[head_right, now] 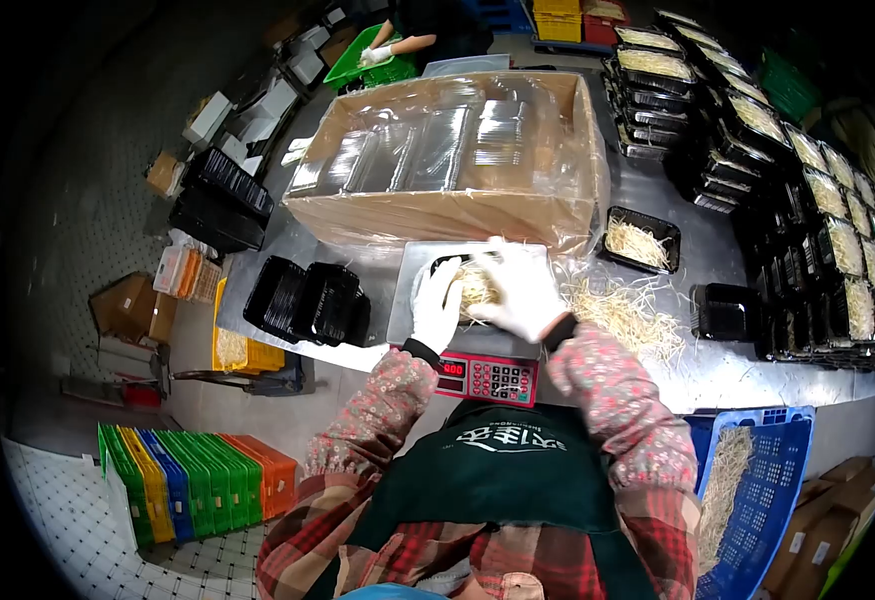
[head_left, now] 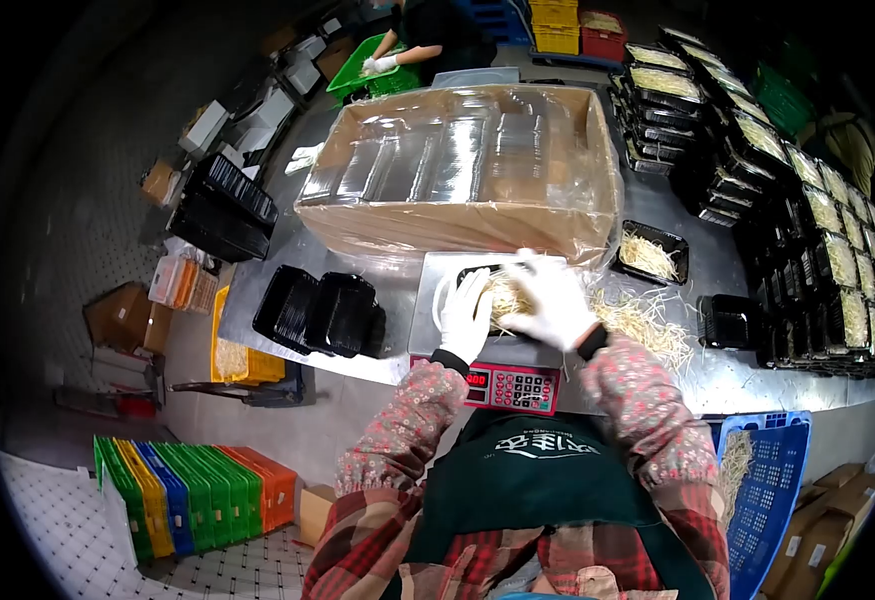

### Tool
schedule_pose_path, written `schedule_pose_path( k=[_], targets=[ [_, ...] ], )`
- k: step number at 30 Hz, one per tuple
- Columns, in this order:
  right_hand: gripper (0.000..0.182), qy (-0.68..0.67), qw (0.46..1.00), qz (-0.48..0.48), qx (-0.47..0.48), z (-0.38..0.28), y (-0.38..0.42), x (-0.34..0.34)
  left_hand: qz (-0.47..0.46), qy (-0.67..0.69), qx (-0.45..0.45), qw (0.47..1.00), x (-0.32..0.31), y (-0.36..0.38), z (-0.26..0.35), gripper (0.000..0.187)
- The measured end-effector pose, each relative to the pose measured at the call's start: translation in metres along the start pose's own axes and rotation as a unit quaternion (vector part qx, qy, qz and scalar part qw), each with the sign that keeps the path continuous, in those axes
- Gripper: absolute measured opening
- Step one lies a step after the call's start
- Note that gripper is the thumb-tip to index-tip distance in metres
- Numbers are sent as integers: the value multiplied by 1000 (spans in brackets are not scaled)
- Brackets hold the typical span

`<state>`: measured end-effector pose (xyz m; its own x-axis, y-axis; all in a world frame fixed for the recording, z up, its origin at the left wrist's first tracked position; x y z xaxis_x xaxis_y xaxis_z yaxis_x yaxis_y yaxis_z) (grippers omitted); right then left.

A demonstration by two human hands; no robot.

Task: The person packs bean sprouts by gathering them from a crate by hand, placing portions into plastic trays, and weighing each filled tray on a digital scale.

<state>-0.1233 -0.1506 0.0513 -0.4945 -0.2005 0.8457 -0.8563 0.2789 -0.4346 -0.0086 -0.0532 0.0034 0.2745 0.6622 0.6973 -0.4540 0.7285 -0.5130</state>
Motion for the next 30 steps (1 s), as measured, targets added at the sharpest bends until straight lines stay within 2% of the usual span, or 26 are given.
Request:
schedule_pose_path(
  k=[1, 2, 3, 5, 6, 7, 9, 10, 11, 13, 14, 15, 17, 18, 19, 20, 21, 23, 25, 26, 27, 29, 30],
  targets=[
    [80, 0, 1000, -11, 15, -17, -6, -10, -4, 2, -4, 1000, -3, 1, 0, 39],
    [81, 22, 998, -62, 4, -18, -9, -29, 2, 3, 0, 1000, -4, 2, -2, 36],
    [75, -27, 997, -72, -23, -12, -7, -34, 8, 3, 5, 1000, -5, 3, -5, 33],
    [62, -53, 996, -69, -14, 13, 0, -36, 10, -30, -23, 999, -5, 3, -2, 30],
    [50, -73, 991, -108, -31, 26, 6, -39, 10, -37, -25, 999, -4, 4, 0, 29],
    [43, -87, 993, -73, -22, 36, 12, -31, 10, -44, -28, 999, -5, 4, 3, 28],
    [35, -37, 992, -109, -57, 63, 23, -33, 16, -59, -35, 998, -10, 6, -1, 27],
    [23, -84, 996, 7, -17, 70, 27, -16, 14, -61, -34, 998, -11, 7, -1, 27],
    [18, -130, 989, -13, -62, 76, 27, 2, 11, -63, -32, 997, -12, 8, -3, 28],
    [19, -201, 975, 2, -96, 93, 33, 27, 1, -31, -31, 999, -11, 8, -7, 32],
    [22, -283, 940, -24, -186, 98, 37, 45, -8, -20, -21, 1000, -8, 6, -10, 35],
    [22, -282, 947, 21, -150, 117, 48, 47, -18, -9, -10, 1000, -5, 5, -12, 37],
    [21, -344, 903, 12, -257, 155, 75, 38, -41, 111, 80, 990, 9, 3, -29, 43],
    [32, -179, 940, -95, -275, 166, 85, 33, -14, 171, 101, 980, 23, -1, -31, 43],
    [43, -6, 938, -200, -282, 172, 93, 34, 12, 229, 123, 965, 33, -4, -37, 43],
    [71, 133, 911, -281, -272, 170, 97, 34, 21, 210, 105, 972, 39, -10, -43, 44],
    [71, 133, 910, -281, -274, 166, 96, 29, -3, 201, 111, 973, 35, -15, -44, 45],
    [85, 12, 985, -100, -141, 126, 71, 41, -64, 48, 14, 997, 9, -27, -24, 48],
    [85, -70, 983, -106, -132, 91, 50, 26, -158, -77, -85, 981, -29, -21, 12, 53],
    [75, -31, 979, -152, -133, 74, 38, 15, -226, -48, -118, 966, -49, -19, 30, 58],
    [66, 9, 971, -199, -134, 62, 30, 6, -199, -90, -175, 960, -54, -14, 48, 60],
    [37, -16, 962, -242, -126, 62, 27, -29, -239, -86, -150, 955, -58, -23, 52, 58],
    [20, 14, 982, -162, -101, 63, 25, -37, -256, -90, -135, 953, -67, -25, 43, 57]
  ],
)
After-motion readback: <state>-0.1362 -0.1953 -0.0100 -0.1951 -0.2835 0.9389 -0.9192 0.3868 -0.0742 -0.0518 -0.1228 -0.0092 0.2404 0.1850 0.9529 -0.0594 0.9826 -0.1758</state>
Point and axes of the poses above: each hand's wrist, its own y-axis away from the middle knuckle, its own x-axis out of the back of the hand, z = x × y, the point moved 9 cm from there along -y, towards the middle knuckle, and after that the axes turned 1 degree about -x, right-handed, at the moved point
